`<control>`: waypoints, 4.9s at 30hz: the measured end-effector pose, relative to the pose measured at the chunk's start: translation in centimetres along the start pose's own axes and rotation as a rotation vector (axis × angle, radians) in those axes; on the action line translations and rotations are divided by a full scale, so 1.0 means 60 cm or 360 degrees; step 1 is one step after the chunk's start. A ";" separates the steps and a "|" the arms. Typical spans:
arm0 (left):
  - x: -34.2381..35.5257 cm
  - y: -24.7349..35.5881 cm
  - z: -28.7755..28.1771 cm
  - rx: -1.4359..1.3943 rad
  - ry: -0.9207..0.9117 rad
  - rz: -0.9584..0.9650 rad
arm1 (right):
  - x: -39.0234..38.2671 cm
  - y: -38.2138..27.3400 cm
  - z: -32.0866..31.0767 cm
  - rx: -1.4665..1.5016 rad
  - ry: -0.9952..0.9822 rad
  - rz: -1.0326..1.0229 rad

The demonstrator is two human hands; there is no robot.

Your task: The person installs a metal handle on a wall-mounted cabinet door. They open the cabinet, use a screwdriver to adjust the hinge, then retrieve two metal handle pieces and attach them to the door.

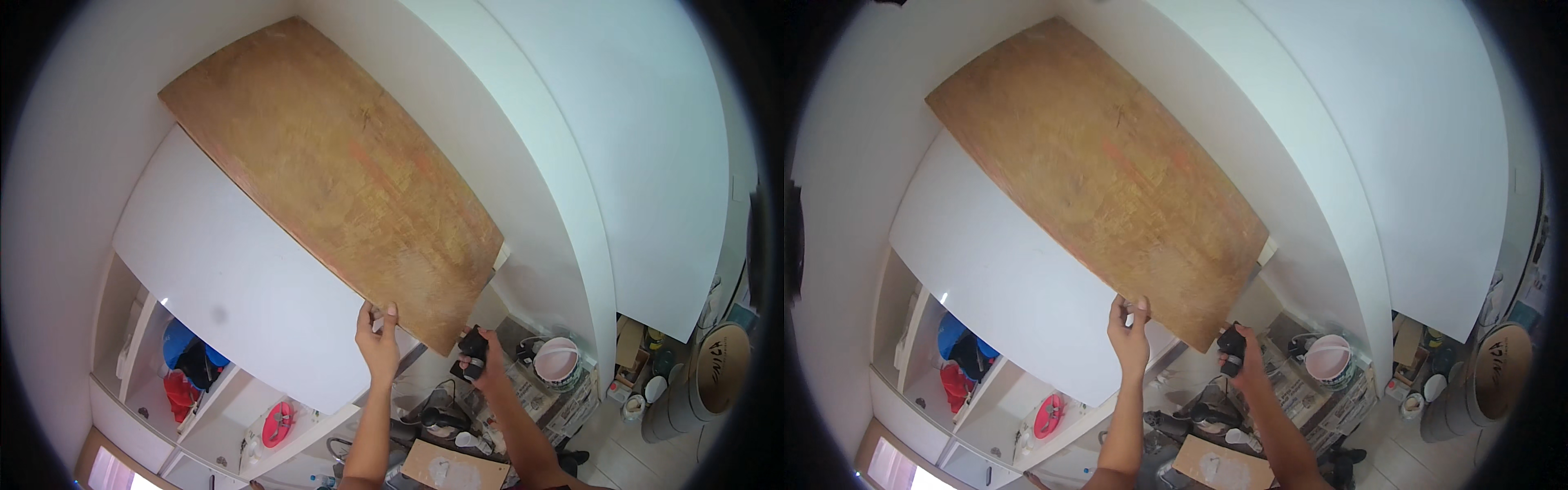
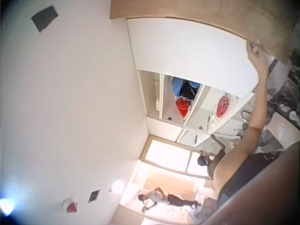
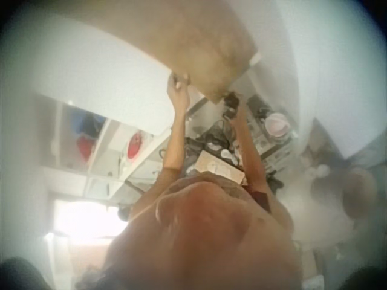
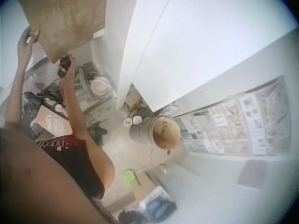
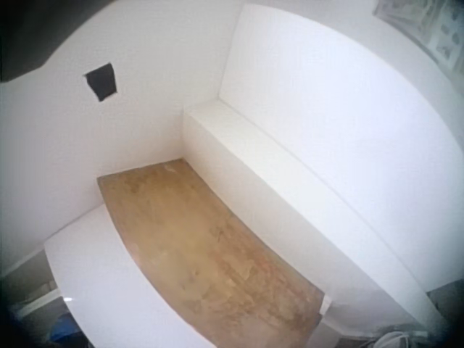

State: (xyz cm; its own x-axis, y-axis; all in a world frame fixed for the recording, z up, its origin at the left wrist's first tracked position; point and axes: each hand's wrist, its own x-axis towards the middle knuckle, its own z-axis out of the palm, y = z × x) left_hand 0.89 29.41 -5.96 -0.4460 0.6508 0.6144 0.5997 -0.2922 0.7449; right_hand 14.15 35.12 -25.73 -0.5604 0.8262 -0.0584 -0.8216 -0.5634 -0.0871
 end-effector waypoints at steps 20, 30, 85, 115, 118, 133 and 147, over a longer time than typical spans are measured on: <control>-0.046 0.116 0.126 -0.0469 -0.0340 0.0272 | -0.123 -0.139 -0.058 -0.0172 -0.0012 -0.0240; -0.040 0.198 0.264 -0.0278 -0.0443 0.0435 | -0.196 -0.194 -0.143 -0.0229 0.0372 -0.0513; 0.115 -0.153 -0.005 0.1233 0.0731 0.0375 | -0.279 -0.163 -0.368 -0.0363 0.0885 -0.0261; -0.360 0.134 -0.428 -0.0201 0.1015 0.1361 | -0.197 0.059 -0.374 -0.1507 0.0635 0.1191; -0.371 0.147 -0.426 -0.0762 0.0969 0.1132 | -0.216 0.051 -0.366 -0.1516 0.0661 0.1279; -0.326 -0.189 -0.557 0.0165 0.0864 0.0062 | -0.174 0.184 -0.363 -0.1670 0.0627 0.1508; -0.263 -0.502 -0.456 0.0784 0.0770 0.0141 | -0.186 0.193 -0.375 -0.1820 0.0935 0.1361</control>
State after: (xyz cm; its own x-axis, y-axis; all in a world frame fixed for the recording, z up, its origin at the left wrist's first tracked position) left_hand -28.33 8.78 -30.96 -0.5589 0.2203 0.7994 0.8280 0.0967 0.5523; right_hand 13.24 19.38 -48.46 -0.4618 0.3065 -0.8324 0.3821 -0.7781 -0.4985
